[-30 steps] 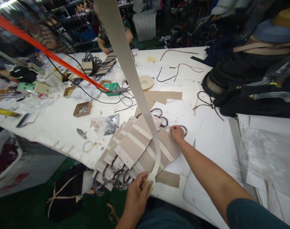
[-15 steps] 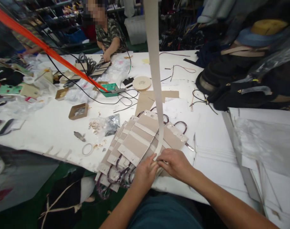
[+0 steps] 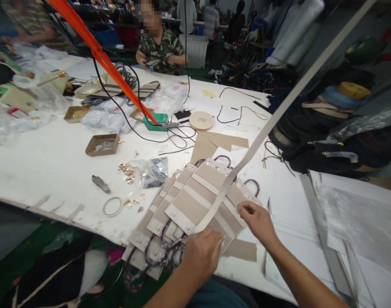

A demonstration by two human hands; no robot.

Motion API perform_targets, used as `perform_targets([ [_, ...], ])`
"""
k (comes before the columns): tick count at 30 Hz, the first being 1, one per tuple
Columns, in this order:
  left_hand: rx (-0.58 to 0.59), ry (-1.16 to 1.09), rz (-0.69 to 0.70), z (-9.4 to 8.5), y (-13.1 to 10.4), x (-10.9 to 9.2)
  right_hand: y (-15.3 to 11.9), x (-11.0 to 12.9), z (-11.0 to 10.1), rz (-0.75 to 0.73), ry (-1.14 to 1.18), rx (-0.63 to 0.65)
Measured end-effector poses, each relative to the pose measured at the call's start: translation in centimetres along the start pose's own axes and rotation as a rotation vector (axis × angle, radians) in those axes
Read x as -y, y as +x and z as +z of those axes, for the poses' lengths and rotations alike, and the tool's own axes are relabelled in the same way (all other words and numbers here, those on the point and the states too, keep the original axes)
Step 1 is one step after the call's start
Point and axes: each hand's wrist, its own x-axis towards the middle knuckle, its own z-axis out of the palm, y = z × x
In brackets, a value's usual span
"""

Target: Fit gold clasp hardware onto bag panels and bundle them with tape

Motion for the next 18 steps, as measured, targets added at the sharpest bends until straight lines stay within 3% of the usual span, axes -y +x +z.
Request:
perform_targets([
  [3,-0.03,-0.259,-0.246,0.7,0.5,0.7,7.2,-2.8,-0.5,0.185,0.188,-0.118],
  [5,-0.012,-0.382,-0.398,1.3,0.8,1.3,11.7,-4.1,0.4,0.179,0.167,-0.099],
  [8,0.04,-0.469,-0.469,2.2,1.2,2.2,16.7,-5.5,3.3,0.148,0.088,-0.039],
  [12,0.042,-0.518,-0.484,2.6,1.6,3.3,19.4,-7.3,6.2,0.122,-0.026,-0.014],
  [18,0.017,-0.589,-0.571,1.8,2.3,4.5,20.3,-9.4,6.6,0.134,-0.162,-0.126],
])
